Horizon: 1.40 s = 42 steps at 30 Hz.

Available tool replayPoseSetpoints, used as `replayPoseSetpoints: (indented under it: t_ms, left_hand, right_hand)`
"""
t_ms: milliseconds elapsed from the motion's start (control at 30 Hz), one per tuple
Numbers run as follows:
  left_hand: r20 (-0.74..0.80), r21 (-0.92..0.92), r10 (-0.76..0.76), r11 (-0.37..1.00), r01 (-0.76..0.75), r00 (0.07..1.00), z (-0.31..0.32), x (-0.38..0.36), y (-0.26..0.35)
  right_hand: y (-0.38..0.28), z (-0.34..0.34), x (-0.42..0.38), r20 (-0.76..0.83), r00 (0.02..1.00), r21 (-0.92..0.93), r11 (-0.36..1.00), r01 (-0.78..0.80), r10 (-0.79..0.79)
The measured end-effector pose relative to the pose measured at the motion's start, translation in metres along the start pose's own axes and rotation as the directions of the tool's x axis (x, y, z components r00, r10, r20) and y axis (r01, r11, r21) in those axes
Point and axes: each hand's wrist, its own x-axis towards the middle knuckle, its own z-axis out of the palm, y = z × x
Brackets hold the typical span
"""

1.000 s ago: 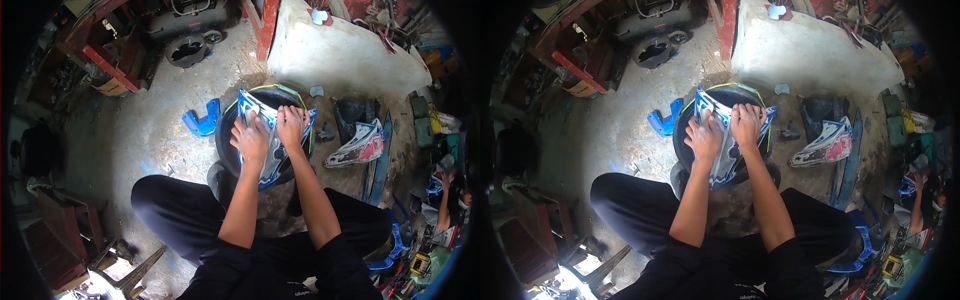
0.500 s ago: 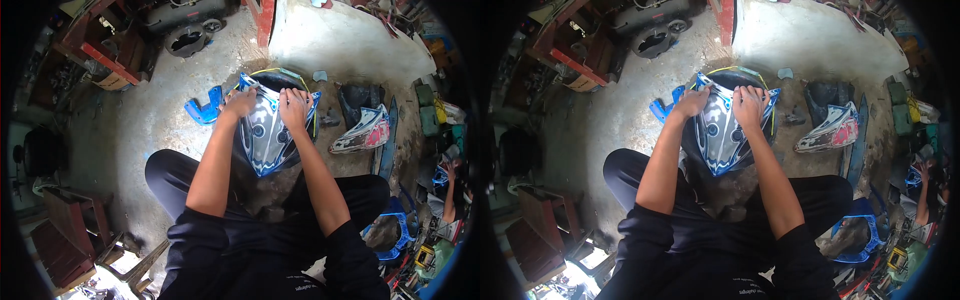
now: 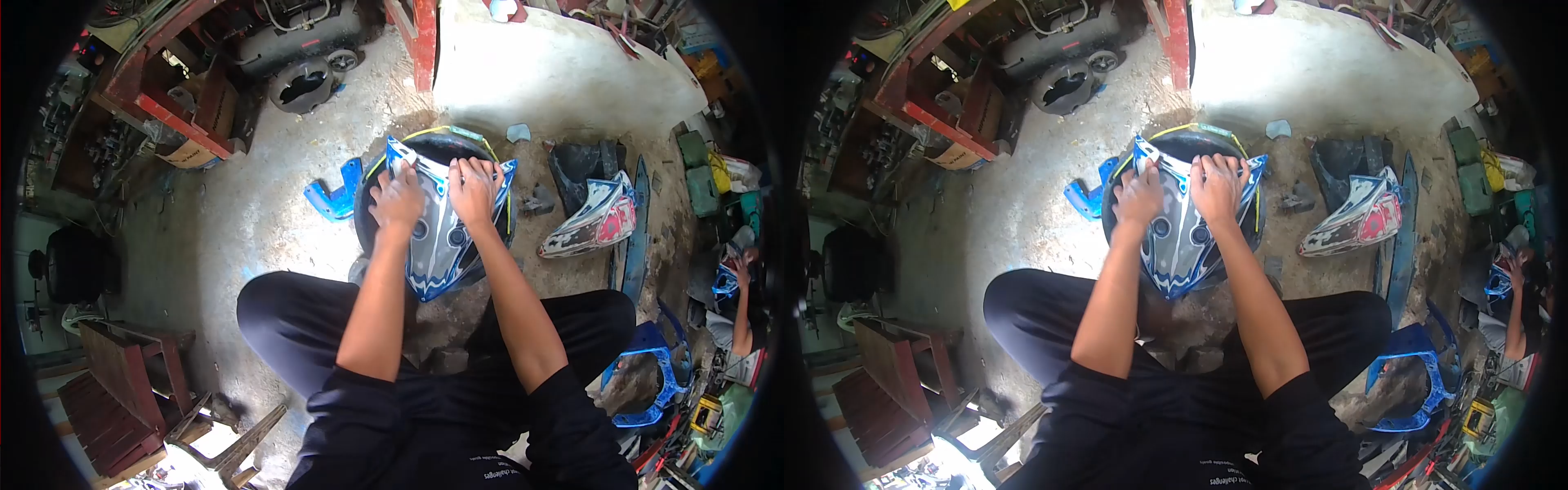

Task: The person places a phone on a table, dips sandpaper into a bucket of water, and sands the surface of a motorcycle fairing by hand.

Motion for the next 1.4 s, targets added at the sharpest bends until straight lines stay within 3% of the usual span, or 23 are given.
replayPoseSetpoints:
  t_ms: [100,233,367,500,633,967,1033,1167,1300,1400]
  left_hand:
    - [-0.158,-0.035,0.016,0.999,-0.022,0.987,0.021,-0.014,0.003]
    - [-0.335,-0.048,0.037,0.997,-0.056,0.941,0.046,-0.04,0.003]
    - [-0.313,-0.069,0.044,0.995,-0.069,0.949,0.049,-0.054,0.008]
    - [-0.267,-0.07,0.0,0.997,-0.019,0.964,0.041,-0.045,0.011]
    - [-0.307,-0.074,-0.013,0.997,-0.011,0.952,0.048,-0.037,0.014]
    - [-0.422,-0.058,0.033,0.996,-0.063,0.906,0.047,-0.015,-0.002]
    - [-0.419,0.002,0.123,0.991,-0.135,0.9,0.057,-0.035,-0.005]
    - [-0.378,0.057,0.164,0.986,-0.154,0.911,0.044,-0.039,-0.001]
    - [-0.342,-0.073,0.091,0.99,-0.123,0.935,0.036,0.0,0.003]
    - [-0.223,-0.067,0.097,0.991,-0.114,0.97,0.03,-0.022,-0.001]
  right_hand:
    - [0.001,0.002,0.002,-0.029,0.999,0.008,1.0,0.016,-0.016]
    - [-0.003,-0.004,0.001,0.053,0.998,0.0,1.0,-0.025,0.025]
    - [-0.003,0.0,0.003,-0.031,1.0,0.013,1.0,-0.004,0.005]
    - [-0.002,-0.004,0.003,0.064,0.998,-0.007,1.0,-0.026,0.026]
    - [-0.002,-0.001,0.004,-0.012,1.0,0.014,1.0,-0.004,0.004]
    - [-0.004,-0.006,0.004,0.061,0.998,0.012,0.999,-0.034,0.033]
    - [-0.006,-0.005,0.006,0.011,1.0,0.03,1.0,-0.01,0.01]
    - [-0.002,-0.005,0.004,0.046,0.999,0.013,1.0,-0.019,0.019]
    - [-0.004,-0.002,0.005,0.009,1.0,0.013,1.0,-0.011,0.011]
    - [-0.004,-0.006,0.005,0.03,1.0,0.014,1.0,-0.001,0.0]
